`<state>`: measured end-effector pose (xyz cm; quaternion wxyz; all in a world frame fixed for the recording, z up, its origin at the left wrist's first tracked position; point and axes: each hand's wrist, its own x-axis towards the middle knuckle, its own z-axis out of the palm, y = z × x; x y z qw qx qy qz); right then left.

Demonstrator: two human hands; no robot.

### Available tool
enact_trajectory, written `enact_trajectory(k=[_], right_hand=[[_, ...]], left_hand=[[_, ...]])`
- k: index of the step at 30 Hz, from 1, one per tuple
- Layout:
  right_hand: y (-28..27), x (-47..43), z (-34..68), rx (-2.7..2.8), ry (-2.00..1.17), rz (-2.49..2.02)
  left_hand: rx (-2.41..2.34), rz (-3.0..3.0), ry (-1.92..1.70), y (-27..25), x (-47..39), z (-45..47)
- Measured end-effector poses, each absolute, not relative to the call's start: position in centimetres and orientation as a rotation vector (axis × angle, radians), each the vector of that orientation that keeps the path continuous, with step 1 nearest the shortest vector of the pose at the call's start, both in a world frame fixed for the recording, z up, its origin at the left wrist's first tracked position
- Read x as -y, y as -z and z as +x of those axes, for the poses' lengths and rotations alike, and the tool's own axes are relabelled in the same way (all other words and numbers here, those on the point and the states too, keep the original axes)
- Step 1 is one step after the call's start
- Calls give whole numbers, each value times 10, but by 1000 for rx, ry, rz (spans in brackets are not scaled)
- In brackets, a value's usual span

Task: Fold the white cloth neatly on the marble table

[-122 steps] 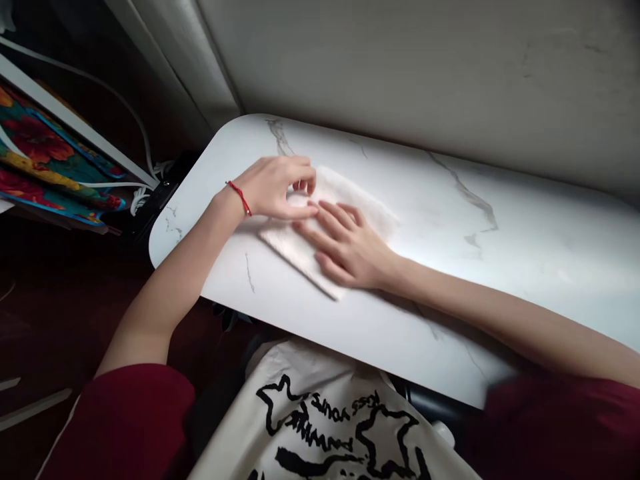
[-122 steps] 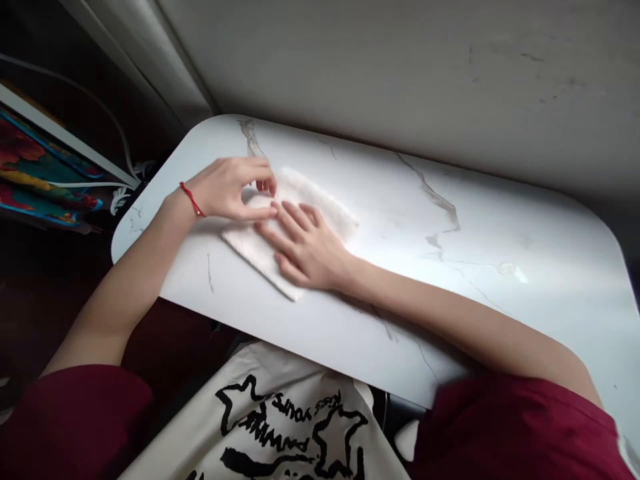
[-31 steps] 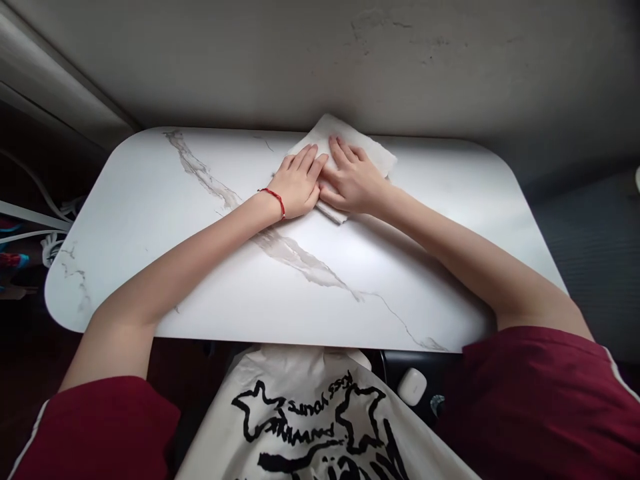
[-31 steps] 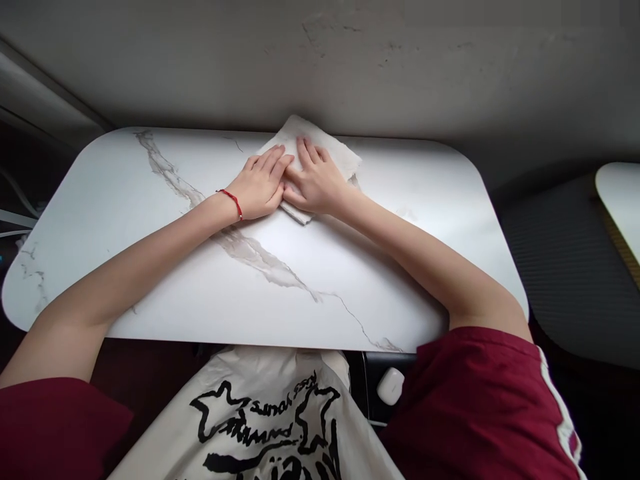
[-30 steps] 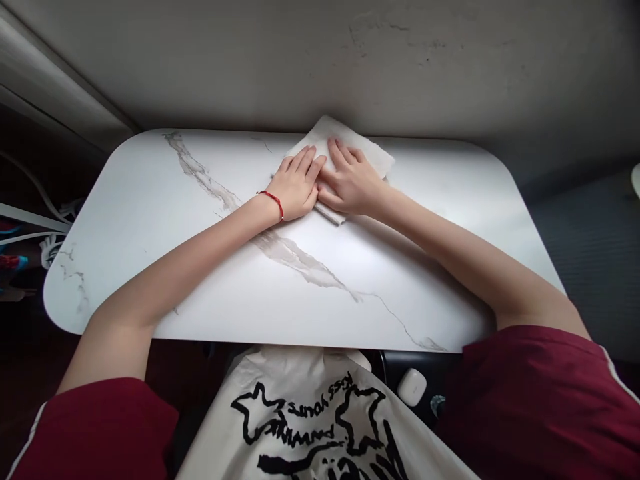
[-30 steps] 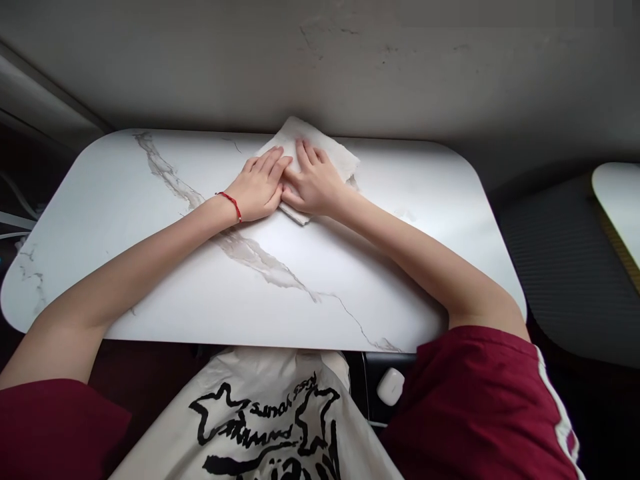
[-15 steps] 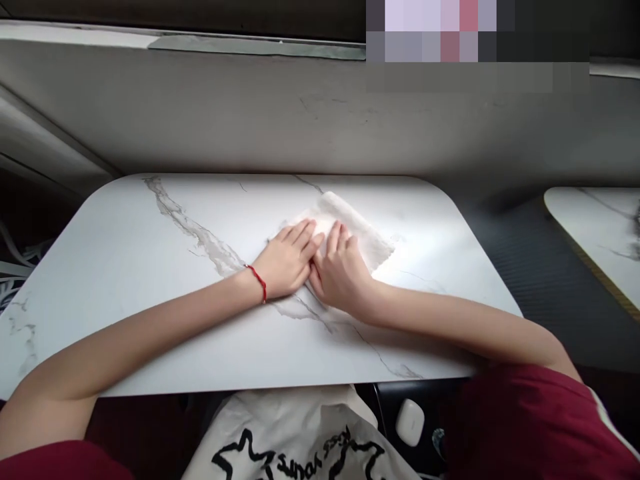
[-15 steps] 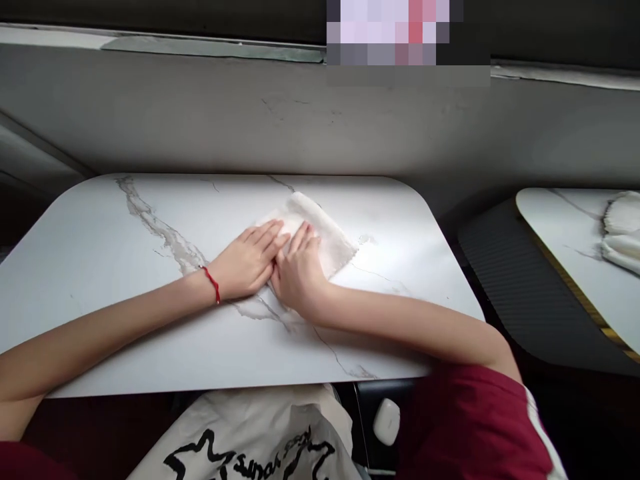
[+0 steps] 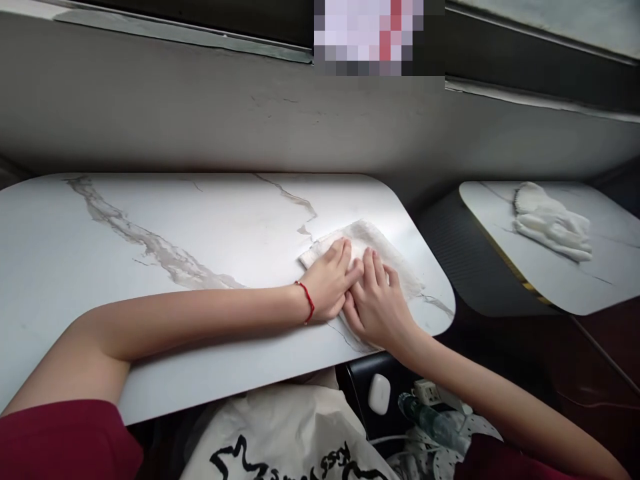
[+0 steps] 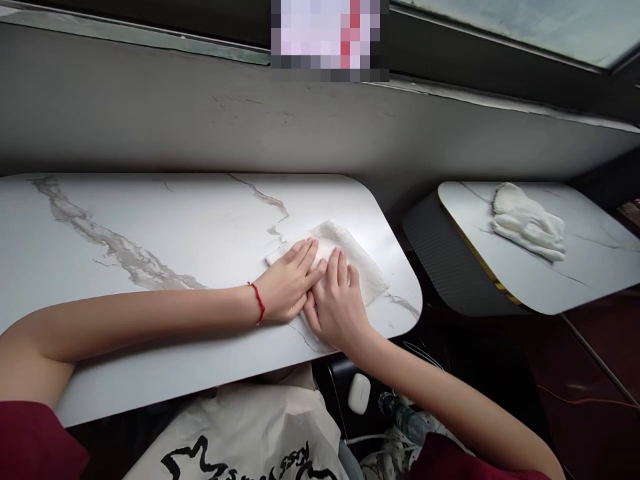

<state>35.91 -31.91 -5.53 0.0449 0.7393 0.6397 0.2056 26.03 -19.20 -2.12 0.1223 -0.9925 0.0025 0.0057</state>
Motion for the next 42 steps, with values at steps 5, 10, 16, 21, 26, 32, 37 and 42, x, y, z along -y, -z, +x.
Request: enact_trajectory(k=[5,10,16,21,26,32,37,42], right_hand=[[61,279,409,-2004,-508,2318],[61,224,462,-2028,-433,2317],[59,162,487,-1943,-341,2436],[63,147,485,-1908,-363,2515],[67,153,483,-1931,-418,2543],[66,157,477,-1929,-460,2522],[61,162,466,-1882,-454,2529],[57,185,452,-1858,-435,2555]], left_hand=[[140,-3119,126,37,154,301],[280,-3162,253,48,108,346],[500,-3186,385,51,58,370],[565,-3227,414,52,47,364],[523,-3201,378,51,48,362],[455,-3195,370,49,47,360],[419,-3190,363,46,50,354],[348,-3176,301,44,67,345]])
